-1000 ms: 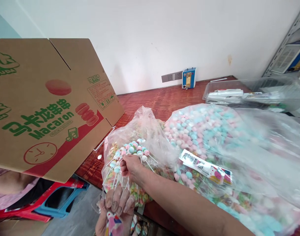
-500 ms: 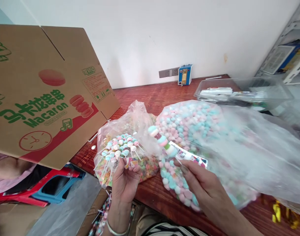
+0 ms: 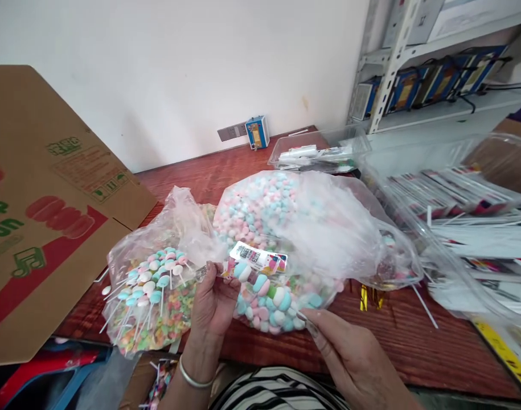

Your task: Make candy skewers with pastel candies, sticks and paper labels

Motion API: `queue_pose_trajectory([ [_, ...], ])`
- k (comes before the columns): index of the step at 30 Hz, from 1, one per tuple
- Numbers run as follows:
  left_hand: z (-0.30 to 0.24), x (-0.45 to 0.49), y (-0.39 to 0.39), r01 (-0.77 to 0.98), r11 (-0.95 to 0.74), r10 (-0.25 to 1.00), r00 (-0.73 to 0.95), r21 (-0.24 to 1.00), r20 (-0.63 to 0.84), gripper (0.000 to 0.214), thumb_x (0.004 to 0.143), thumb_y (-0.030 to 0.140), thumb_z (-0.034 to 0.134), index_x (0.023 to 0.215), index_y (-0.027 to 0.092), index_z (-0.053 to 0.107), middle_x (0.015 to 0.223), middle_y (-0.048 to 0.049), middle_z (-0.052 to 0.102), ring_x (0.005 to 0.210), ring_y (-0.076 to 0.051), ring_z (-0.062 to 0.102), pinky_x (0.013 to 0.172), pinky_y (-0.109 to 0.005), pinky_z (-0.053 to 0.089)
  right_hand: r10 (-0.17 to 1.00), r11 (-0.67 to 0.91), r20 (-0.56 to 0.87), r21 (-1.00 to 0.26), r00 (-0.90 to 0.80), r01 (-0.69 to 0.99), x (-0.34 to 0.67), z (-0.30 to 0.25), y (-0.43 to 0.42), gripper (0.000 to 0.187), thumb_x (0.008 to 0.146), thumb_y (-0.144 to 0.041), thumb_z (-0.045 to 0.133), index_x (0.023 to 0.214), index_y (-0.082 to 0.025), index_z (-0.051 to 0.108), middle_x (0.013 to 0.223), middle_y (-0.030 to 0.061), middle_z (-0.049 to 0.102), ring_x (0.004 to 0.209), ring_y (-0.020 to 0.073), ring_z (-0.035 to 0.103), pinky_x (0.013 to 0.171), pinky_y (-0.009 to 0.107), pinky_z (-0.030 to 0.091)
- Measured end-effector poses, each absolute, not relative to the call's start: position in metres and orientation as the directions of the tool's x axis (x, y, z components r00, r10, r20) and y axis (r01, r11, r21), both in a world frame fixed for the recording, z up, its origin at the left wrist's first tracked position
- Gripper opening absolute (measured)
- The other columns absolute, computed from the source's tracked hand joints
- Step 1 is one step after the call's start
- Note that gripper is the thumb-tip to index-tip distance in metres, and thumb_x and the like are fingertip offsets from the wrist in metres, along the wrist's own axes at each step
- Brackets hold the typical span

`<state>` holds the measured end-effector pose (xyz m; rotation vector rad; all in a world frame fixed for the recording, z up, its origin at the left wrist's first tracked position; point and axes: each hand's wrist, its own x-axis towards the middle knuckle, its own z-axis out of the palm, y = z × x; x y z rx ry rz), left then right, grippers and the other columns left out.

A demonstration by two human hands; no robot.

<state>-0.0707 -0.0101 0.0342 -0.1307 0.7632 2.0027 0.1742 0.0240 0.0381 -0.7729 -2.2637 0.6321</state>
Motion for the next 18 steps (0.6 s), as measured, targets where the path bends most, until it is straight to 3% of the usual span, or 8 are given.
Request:
queue_pose_trajectory([
  [8,0.032,-0.064,-0.013,-0.723,-0.392,0.724,-0.624,0.570,-0.294,0.022,0.061,0.020,0.085,0.075,0.014,0.069,0.067,0.0023,0.067,0.057,-0.006,0.059,0.052,-0.016,0.047,0.566,0.815,0.532,-0.479,-0.630,0.328,0.194,0.032,0.028,0.026,0.089,-0.021,0.051,0.107,-0.019,0.070,0.094,0.0042,0.078,0.080,0.0180,0.075,0.072,0.020,0.060],
  [11,0.032,-0.062,-0.016,-0.654,-0.401,0.723,-0.656,0.642,-0.216,0.023,0.061,0.024,0.086,0.071,0.013,0.068,0.063,0.0024,0.065,0.056,-0.007,0.058,0.053,-0.017,0.047,0.601,0.770,0.468,-0.557,-0.647,0.312,0.199,0.034,0.028,0.026,0.088,-0.022,0.053,0.107,-0.022,0.071,0.095,0.0035,0.078,0.081,0.0188,0.075,0.070,0.020,0.060],
  [18,0.037,-0.063,-0.018,-0.601,-0.402,0.764,-0.636,0.691,-0.108,0.026,0.058,0.028,0.087,0.063,0.015,0.065,0.062,0.0038,0.061,0.057,-0.006,0.055,0.059,-0.016,0.047,0.703,0.469,0.147,-0.831,-0.696,0.298,0.205,0.040,0.023,0.030,0.093,-0.037,0.049,0.107,-0.027,0.073,0.096,0.0025,0.077,0.086,0.0227,0.073,0.067,0.023,0.059],
])
